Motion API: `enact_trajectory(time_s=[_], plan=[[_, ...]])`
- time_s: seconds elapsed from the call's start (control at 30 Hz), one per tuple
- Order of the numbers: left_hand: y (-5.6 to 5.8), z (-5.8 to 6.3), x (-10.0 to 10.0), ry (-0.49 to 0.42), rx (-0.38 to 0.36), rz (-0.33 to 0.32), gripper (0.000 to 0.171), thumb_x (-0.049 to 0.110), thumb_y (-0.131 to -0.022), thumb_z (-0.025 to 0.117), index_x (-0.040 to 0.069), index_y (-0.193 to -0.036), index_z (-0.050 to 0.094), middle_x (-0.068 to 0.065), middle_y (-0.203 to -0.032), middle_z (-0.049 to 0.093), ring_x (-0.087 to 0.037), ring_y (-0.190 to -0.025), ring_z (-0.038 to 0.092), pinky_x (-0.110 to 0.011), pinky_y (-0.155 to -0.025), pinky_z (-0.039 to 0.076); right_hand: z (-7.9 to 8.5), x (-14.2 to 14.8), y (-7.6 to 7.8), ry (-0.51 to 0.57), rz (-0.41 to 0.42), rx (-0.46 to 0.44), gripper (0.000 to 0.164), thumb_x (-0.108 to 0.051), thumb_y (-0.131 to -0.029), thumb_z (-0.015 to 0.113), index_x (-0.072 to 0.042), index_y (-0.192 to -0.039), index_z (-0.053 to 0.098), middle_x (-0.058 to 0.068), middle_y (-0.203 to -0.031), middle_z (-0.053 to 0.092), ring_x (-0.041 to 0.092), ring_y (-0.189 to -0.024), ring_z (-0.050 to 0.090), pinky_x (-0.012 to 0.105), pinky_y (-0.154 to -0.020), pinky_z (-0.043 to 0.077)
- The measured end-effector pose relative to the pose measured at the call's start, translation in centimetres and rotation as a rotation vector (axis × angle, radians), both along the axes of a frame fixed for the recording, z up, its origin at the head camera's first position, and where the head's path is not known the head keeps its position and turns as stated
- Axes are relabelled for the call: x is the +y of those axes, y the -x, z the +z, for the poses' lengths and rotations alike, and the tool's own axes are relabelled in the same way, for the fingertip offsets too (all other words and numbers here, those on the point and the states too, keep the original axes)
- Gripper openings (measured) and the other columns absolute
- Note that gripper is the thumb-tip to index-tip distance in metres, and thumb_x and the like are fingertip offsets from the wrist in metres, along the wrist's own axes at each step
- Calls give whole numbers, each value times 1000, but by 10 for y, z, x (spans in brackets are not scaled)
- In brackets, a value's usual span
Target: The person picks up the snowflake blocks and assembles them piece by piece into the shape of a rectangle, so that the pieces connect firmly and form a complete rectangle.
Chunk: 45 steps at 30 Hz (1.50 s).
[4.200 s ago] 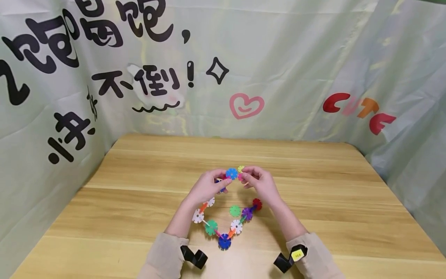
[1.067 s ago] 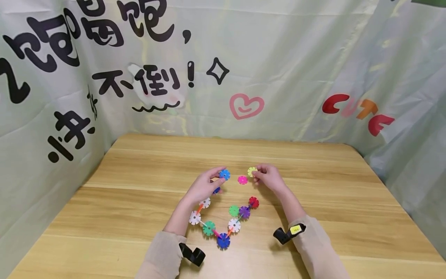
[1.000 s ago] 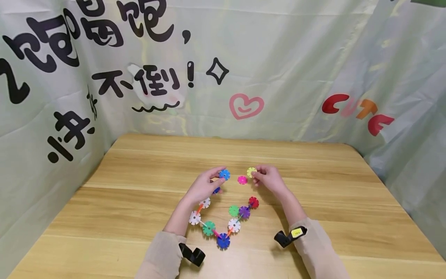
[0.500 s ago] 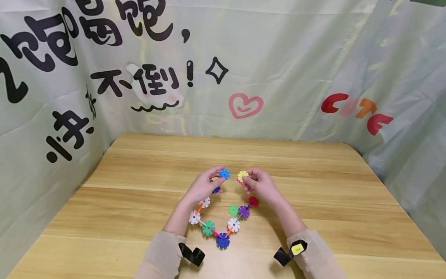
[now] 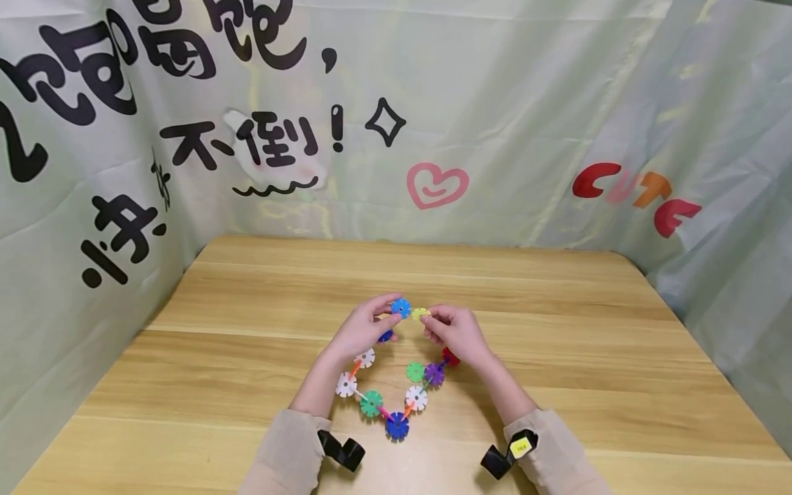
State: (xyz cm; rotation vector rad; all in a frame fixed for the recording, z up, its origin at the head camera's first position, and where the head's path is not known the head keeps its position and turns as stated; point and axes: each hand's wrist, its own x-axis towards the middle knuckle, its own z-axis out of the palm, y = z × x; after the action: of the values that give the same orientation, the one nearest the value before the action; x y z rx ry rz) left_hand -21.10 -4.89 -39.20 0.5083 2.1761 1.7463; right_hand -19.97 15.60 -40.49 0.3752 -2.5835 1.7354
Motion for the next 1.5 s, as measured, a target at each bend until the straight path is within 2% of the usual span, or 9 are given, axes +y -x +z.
enact_trajectory(time_s=[0.13, 0.33, 0.63, 0.83, 1.03, 1.2, 1.37, 1.5], plan=[[0, 0, 0, -9, 5, -3, 47, 16, -96, 53, 9, -140, 39, -20, -126, 49, -35, -84, 64, -43, -75, 53, -2, -3, -1, -75, -1, 106, 19, -11, -90, 61, 4, -83, 68, 9, -65, 62, 13, -53, 53, 23, -46, 45], [1, 0, -1, -18, 24, 5, 47, 15, -96, 53, 7, -140, 39, -21, -122, 52, -35, -80, 64, -41, -73, 53, -5, -7, -4, -125, -8, 236, 16, -10, -89, 62, 4, -89, 70, 1, -65, 63, 15, -52, 57, 22, -45, 45], [0, 1, -1, 20, 26, 16, 47, 19, -96, 52, 8, -140, 39, -21, -126, 50, -32, -79, 66, -36, -73, 54, -10, -8, -5, -129, 13, 366, 12, -4, -87, 63, 6, -90, 70, 4, -65, 65, 19, -52, 60, 22, -45, 48], [2, 1, -1, 28, 22, 19, 48, 20, -96, 52, 8, -141, 38, -21, -126, 50, -32, -78, 66, -34, -73, 54, -13, -9, -3, -186, 5, 542, 8, -1, -84, 66, 5, -86, 71, 4, -66, 66, 6, -52, 58, 17, -45, 46], [2, 0, -1, 30, 22, 18, 49, 19, -96, 52, 7, -141, 37, -21, -125, 50, -32, -78, 66, -34, -72, 54, -14, -10, -2, -260, -4, 688, 6, 1, -80, 69, 4, -84, 72, 5, -69, 67, 6, -54, 59, 13, -48, 45], [1, 0, 0, 21, 11, 18, 48, 19, -96, 52, 7, -141, 37, -22, -127, 49, -32, -79, 66, -35, -73, 54, -14, -12, -2, -302, -27, 754, 5, 2, -77, 71, 3, -82, 72, 8, -73, 69, 11, -58, 63, 17, -54, 50], [0, 0, 0, 46, 44, 27, 48, 20, -96, 52, 11, -141, 39, -20, -126, 52, -30, -77, 66, -35, -74, 53, -15, -14, 0, -355, -39, 826, 7, 3, -75, 73, 3, -83, 72, 13, -77, 69, 21, -69, 68, 26, -60, 54], [0, 0, 2, 49, 57, 15, 48, 19, -96, 51, 10, -142, 38, -18, -120, 56, -30, -77, 66, -39, -72, 53, -15, -13, 0, -391, -39, 866, 8, 3, -75, 73, 4, -83, 72, 14, -78, 69, 24, -70, 68, 29, -60, 55]])
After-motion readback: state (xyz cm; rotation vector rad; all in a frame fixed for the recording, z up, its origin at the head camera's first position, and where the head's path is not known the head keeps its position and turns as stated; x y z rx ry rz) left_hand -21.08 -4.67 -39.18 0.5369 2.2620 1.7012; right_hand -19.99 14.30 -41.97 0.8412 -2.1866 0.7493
